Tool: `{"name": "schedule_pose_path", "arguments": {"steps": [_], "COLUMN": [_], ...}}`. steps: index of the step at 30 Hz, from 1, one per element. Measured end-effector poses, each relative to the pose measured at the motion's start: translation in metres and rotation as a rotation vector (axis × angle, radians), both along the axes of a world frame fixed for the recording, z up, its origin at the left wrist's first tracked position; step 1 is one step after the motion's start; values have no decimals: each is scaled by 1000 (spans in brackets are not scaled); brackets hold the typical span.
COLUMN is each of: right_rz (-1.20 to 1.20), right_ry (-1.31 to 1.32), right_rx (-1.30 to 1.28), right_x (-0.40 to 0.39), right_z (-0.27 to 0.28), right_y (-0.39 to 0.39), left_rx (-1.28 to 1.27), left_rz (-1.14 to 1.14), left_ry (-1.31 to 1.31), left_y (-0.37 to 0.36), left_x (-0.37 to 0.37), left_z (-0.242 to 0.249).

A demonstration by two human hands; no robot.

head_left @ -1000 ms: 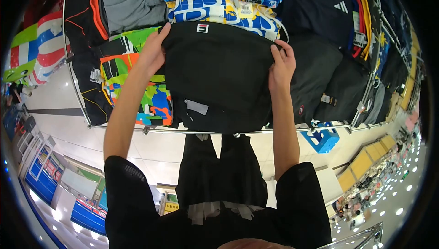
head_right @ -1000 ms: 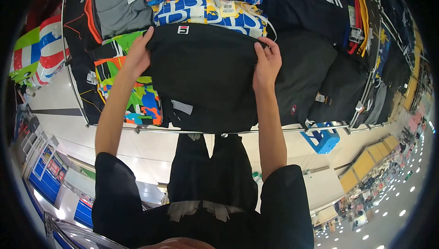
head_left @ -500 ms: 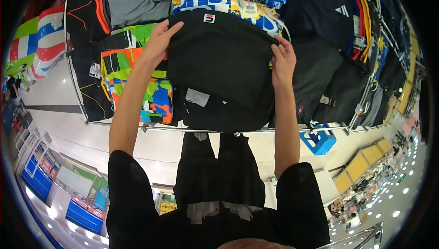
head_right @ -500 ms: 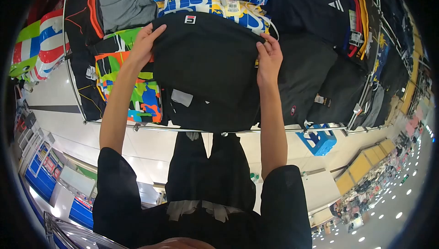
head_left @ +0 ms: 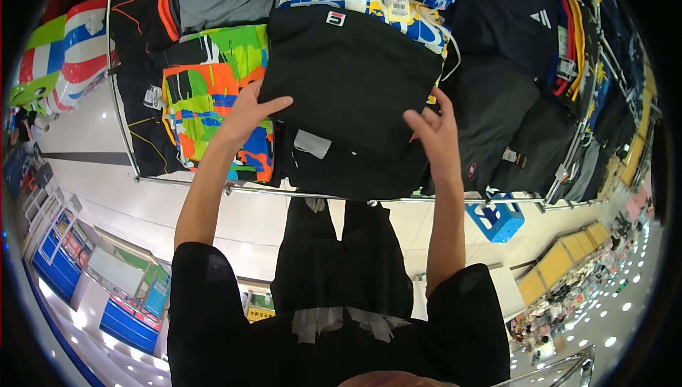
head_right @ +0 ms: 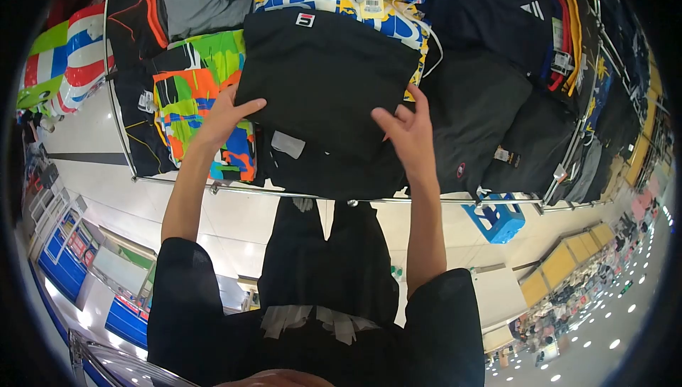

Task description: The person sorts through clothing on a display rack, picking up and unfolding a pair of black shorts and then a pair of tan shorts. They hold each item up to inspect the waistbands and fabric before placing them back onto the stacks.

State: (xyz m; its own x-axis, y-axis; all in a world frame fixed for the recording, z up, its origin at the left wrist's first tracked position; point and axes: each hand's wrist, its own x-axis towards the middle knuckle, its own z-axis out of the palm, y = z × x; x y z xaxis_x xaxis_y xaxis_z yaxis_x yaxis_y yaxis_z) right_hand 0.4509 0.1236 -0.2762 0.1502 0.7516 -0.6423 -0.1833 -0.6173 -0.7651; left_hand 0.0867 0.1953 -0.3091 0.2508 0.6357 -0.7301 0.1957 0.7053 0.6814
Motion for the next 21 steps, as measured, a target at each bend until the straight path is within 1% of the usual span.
{"name": "schedule_pose_path", "arguments": {"steps": [1,4,5,7,8,10,11,12,14,15,17,18,19,21], "right_rz": [20,73,-61,-80,-111,36,109,157,147,138,108,60,-7,-105], "right_ry": [-21,-67,-14,1,-9,-180,-267,-353,-406,-450,-551,-537,-451,-308], "right_rx": [45,62,126,117,114,95,94,110,66,87,155,178,165,143], "right_x": [-8,-12,-18,-18,-21,-16,-12,-14,-16,-14,1,15,26,42], "right_z": [7,25,32,43,44,11,-4,0,15,17,16,5,-3,-25], "right_y": [-2,-9,-11,-16,-18,-43,-50,-47,-46,-48,-40,-36,-25,2], "left_rx": [-3,-72,-65,-48,-30,10,18,76,151,247,454,546,783,773], "left_rz": [3,101,90,69,62,51,82,-9,-191,-353,-211,-137,-153,-129], "left_ry": [74,-33,-26,-19,7,55,56,179,446,653,616,601,551,409], "left_y": [-3,-12,-15,-17,-21,-36,-37,-29,-28,-20,-4,-2,13,57], "left_x": [1,1,0,3,5,9,10,12,6,9,8,3,-5,-8], "left_z": [-1,14,22,34,24,-10,-15,-11,7,28,36,39,23,-2]}}
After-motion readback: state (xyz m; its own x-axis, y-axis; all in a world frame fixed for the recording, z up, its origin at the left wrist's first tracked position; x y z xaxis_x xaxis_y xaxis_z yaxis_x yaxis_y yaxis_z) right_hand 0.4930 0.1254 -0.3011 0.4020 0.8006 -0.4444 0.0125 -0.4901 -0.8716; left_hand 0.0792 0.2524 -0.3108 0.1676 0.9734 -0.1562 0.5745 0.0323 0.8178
